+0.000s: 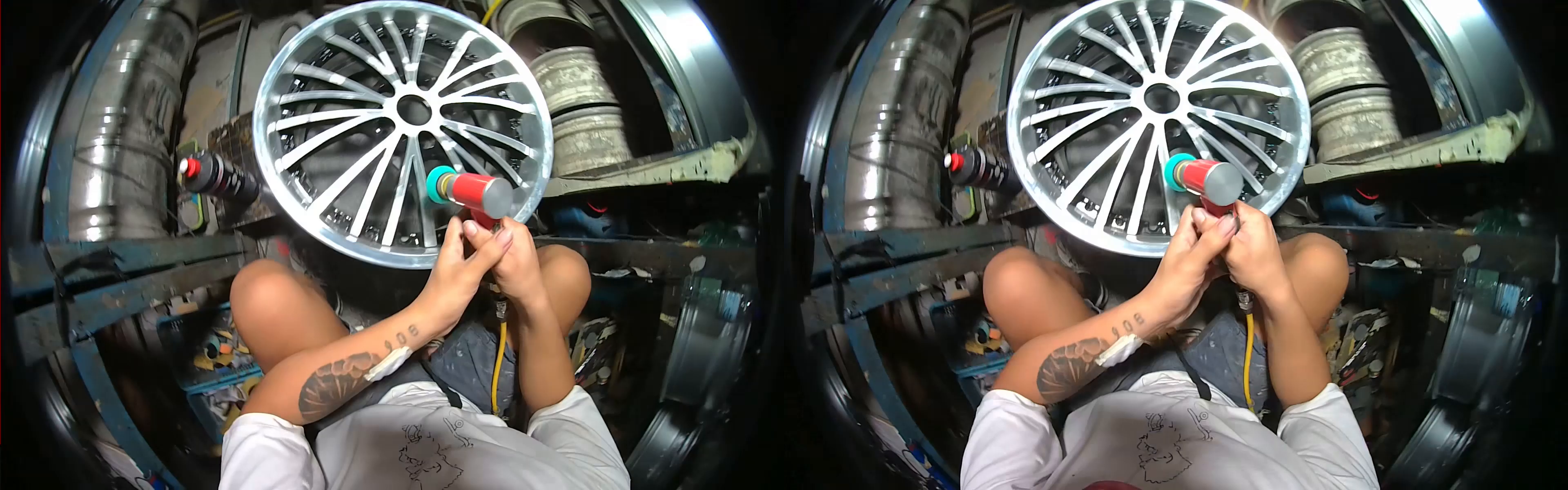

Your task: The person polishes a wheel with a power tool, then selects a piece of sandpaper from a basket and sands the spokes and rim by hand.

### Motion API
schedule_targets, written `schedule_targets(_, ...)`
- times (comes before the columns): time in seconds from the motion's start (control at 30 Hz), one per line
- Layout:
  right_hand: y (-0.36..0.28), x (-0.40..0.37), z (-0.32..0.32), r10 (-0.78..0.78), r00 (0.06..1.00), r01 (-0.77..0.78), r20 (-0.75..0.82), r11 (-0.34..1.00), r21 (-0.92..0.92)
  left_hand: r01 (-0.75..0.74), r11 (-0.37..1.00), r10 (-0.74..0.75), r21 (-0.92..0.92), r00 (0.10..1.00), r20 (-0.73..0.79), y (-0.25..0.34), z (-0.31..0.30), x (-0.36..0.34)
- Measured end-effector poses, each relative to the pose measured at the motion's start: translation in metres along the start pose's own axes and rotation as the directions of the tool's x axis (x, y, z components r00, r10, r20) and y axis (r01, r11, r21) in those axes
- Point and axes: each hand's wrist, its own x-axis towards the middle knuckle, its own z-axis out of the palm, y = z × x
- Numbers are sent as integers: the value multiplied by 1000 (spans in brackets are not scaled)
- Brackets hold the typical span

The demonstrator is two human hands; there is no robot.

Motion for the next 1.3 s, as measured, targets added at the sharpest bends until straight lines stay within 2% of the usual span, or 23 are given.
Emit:
schedule_targets(0.03, 0, 2, 7, 16, 998, -15, 56, 1000, -22, 17, 998, -20, -62, 999, -41, 1, -1, -1)
schedule_targets(0.07, 4, 3, 12, 27, 997, -12, 77, 982, -189, 30, 992, -40, -125, 996, -74, 2, -2, 0)
schedule_targets(0.1, 4, 3, 18, 35, 995, -15, 95, 979, -204, 37, 985, -50, -166, 996, -74, -1, -4, -3)
schedule_targets(0.17, -2, 5, 22, 93, 980, -36, 173, 951, -306, 32, 987, -60, -158, 983, -171, -4, -2, -8)
schedule_targets(0.2, -4, 5, 25, 172, 970, -120, 171, 953, -279, 7, 981, -55, -195, 968, -243, 0, 3, -10)
schedule_targets(0.3, -11, 13, 31, 200, 968, -144, 153, 938, -314, -49, 958, -46, -283, 946, -320, 5, 6, -3)
schedule_targets(0.33, -5, 16, 31, 208, 969, -165, 132, 946, -279, 19, 987, -77, -158, 926, -369, 4, 7, 0)
schedule_targets(0.43, -14, 22, 26, 252, 948, -167, 195, 914, -371, 65, 988, -116, -138, 905, -409, 13, 7, 4)
schedule_targets(0.53, -25, 26, 31, 295, 935, -213, 195, 910, -355, 122, 988, -154, -99, 882, -446, 25, 12, 2)
schedule_targets(0.6, -27, 26, 33, 297, 936, -214, 186, 905, -368, -3, 962, -101, -272, 924, -368, 33, 11, -6)
schedule_targets(0.67, -28, 26, 35, 304, 937, -214, 173, 890, -402, -66, 946, -64, -317, 921, -383, 38, 16, -11)
schedule_targets(0.77, -28, 23, 33, 313, 938, -211, 149, 856, -473, -57, 970, -62, -236, 882, -468, 31, 23, -8)
schedule_targets(0.83, -20, 22, 27, 316, 938, -204, 143, 836, -510, -40, 967, -80, -252, 890, -449, 11, 12, 2)
schedule_targets(0.93, -19, 22, 31, 195, 956, -80, 220, 894, -441, -65, 955, -80, -289, 883, -462, 14, 14, 0)
schedule_targets(1.0, -22, 21, 32, 177, 955, -43, 238, 876, -481, -115, 962, -22, -249, 874, -486, 20, 15, -9)
schedule_targets(1.1, -22, 22, 33, 151, 956, 1, 253, 858, -513, -127, 949, -22, -287, 886, -464, 30, 12, -17)
schedule_targets(1.23, -22, 23, 34, 111, 944, 83, 310, 830, -551, -108, 921, -91, -374, 876, -474, 17, 16, -8)
schedule_targets(1.3, -25, 23, 36, 100, 952, 85, 289, 822, -564, -124, 916, -70, -382, 887, -456, 13, 13, -5)
